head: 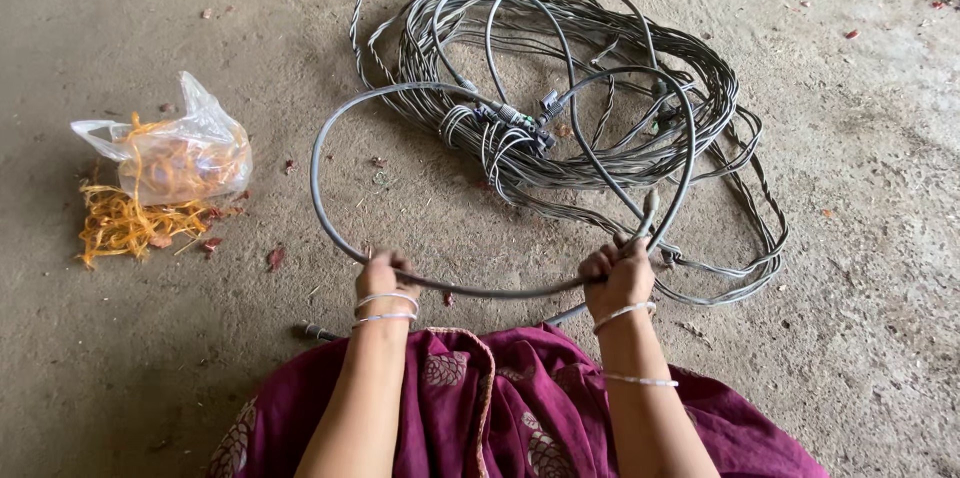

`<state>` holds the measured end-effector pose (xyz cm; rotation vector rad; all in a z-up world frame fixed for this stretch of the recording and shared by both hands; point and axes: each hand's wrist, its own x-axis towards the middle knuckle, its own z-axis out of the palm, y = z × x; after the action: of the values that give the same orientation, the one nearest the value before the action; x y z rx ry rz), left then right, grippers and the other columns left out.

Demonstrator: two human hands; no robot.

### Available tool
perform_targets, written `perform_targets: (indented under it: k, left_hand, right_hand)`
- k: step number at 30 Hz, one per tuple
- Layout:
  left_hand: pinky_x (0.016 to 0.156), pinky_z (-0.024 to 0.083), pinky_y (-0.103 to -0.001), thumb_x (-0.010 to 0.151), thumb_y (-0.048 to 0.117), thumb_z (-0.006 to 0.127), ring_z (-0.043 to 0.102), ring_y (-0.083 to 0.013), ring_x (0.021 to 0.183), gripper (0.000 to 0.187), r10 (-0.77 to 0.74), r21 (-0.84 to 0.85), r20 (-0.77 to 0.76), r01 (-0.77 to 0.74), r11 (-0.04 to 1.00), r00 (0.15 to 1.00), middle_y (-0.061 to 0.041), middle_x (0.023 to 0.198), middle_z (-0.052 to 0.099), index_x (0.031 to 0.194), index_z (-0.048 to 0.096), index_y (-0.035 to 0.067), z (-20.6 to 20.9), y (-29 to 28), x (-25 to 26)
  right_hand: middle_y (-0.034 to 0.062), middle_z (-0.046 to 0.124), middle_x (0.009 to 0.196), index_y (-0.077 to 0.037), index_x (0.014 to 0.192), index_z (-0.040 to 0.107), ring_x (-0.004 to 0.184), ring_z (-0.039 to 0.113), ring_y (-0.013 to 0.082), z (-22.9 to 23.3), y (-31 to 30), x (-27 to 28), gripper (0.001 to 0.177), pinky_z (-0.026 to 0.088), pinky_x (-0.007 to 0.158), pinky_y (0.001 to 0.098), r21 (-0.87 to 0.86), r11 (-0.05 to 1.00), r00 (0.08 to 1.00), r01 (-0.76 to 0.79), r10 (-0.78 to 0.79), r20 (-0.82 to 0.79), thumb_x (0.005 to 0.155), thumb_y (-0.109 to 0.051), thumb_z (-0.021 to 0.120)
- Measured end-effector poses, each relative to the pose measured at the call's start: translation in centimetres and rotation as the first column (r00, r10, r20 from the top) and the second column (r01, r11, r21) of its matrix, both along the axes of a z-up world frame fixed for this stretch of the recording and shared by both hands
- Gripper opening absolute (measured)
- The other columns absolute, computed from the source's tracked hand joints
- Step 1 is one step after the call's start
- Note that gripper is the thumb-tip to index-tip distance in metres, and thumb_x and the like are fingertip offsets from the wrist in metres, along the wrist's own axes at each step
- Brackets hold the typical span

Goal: The person sits on the floor and coils sections of a long gray cable, then ties each coil with an orange string. The person repeats this process for multiple sections of the cable.

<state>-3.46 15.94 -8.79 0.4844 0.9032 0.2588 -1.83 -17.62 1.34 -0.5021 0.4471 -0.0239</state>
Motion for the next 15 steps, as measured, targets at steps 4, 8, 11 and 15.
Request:
perform_targets:
  k: [4, 8, 11, 15]
  left_hand:
    - [0.094, 0.041, -0.054, 0.077, 0.013, 0.079, 0.049, -0.0411, 0.115, 0.089, 0.197, 0.906, -0.376, 0.313, 0.286, 0.906, -0.030, 0.129, 0.047, 0.148, 0.028, -0.008, 4.6, -4.5, -2.2]
    - [0.119, 0.035, -0.050, 0.081, 0.008, 0.075, 0.045, -0.0370, 0.139, 0.084, -0.314, 0.896, 0.040, -0.173, -0.409, 0.949, -0.022, 0.146, 0.047, 0.154, 0.033, 0.007, 11.7, -9.3, -3.8]
    - [0.118, 0.033, -0.050, 0.079, 0.007, 0.071, 0.046, -0.0303, 0.140, 0.081, -0.444, 0.669, -0.061, -0.293, -0.683, 0.894, -0.015, 0.150, 0.048, 0.151, 0.035, 0.020, 15.0, -10.8, -4.3]
    - [0.109, 0.039, -0.051, 0.083, 0.014, 0.064, 0.054, -0.0261, 0.129, 0.056, -0.523, 0.519, -0.080, -0.413, -0.748, 0.848, -0.012, 0.138, 0.060, 0.138, 0.054, 0.018, 16.2, -10.1, -2.2]
  right_hand:
    - [-0.0055, 0.030, 0.056, -0.015, 0.087, 0.048, 0.045, 0.023, 0.0088, 1.1, 0.8, -2.0, 0.040, 0.023, 0.041, 0.0267, -0.265, 0.961, 0.996, -0.076, 0.061, -0.062, 0.108, -0.048, 0.039]
    - [-0.0058, 0.033, 0.054, -0.012, 0.090, 0.053, 0.041, 0.025, 0.0071, 4.6, 1.7, -2.8, 0.039, 0.021, 0.035, 0.0257, -0.532, 0.806, 0.938, -0.257, 0.341, 0.062, 0.107, -0.044, 0.041]
    - [-0.0043, 0.037, 0.052, -0.008, 0.091, 0.058, 0.039, 0.028, 0.0079, 6.4, 2.1, -2.7, 0.041, 0.023, 0.034, 0.0263, -0.726, 0.535, 0.822, -0.431, 0.565, -0.072, 0.106, -0.043, 0.041]
    - [-0.0047, 0.043, 0.055, -0.009, 0.096, 0.067, 0.043, 0.034, 0.0075, 6.3, 2.4, -2.4, 0.037, 0.029, 0.037, 0.0261, -0.823, 0.132, 0.616, -0.552, 0.730, -0.296, 0.104, -0.038, 0.046]
